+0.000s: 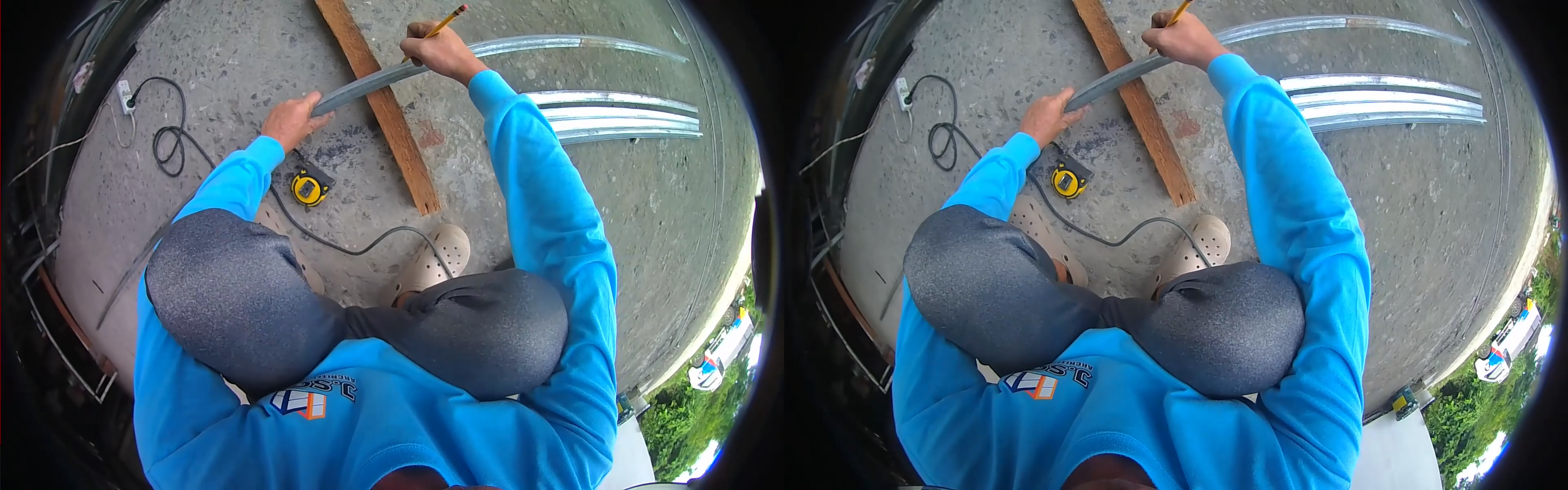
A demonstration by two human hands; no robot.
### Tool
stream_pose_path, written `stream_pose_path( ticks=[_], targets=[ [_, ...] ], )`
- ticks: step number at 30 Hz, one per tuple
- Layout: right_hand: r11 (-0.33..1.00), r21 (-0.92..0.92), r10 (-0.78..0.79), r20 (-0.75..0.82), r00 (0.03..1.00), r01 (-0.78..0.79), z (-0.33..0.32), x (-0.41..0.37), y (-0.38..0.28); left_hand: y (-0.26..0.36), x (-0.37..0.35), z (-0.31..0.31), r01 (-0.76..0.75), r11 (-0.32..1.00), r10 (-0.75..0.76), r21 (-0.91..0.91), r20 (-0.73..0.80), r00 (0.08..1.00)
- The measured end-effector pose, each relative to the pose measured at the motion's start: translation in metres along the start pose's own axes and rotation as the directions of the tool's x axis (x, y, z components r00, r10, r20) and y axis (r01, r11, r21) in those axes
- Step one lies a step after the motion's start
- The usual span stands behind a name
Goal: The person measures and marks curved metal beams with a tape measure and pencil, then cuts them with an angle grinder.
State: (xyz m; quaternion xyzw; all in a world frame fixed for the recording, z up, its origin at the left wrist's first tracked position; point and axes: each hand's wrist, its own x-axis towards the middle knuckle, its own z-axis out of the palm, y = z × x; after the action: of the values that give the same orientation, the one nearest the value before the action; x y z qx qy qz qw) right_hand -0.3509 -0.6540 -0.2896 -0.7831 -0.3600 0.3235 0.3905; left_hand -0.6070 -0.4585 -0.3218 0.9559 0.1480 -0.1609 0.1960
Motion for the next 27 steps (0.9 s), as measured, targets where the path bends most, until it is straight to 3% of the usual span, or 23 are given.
stream_pose_path(
  ticks=[13,27],
  targets=[
    [0.996,-0.062,-0.072,-0.038,0.997,0.069,0.0078,-0.0034,-0.0004,-0.0007,-0.0014,0.0049,0.0,0.999,0.002,0.05,-0.033,0.999],
    [0.999,-0.047,-0.016,-0.006,1.0,0.016,0.0062,0.0012,-0.0006,-0.0007,-0.0032,0.0083,-0.059,0.993,0.07,0.099,-0.111,0.991]
  ],
)
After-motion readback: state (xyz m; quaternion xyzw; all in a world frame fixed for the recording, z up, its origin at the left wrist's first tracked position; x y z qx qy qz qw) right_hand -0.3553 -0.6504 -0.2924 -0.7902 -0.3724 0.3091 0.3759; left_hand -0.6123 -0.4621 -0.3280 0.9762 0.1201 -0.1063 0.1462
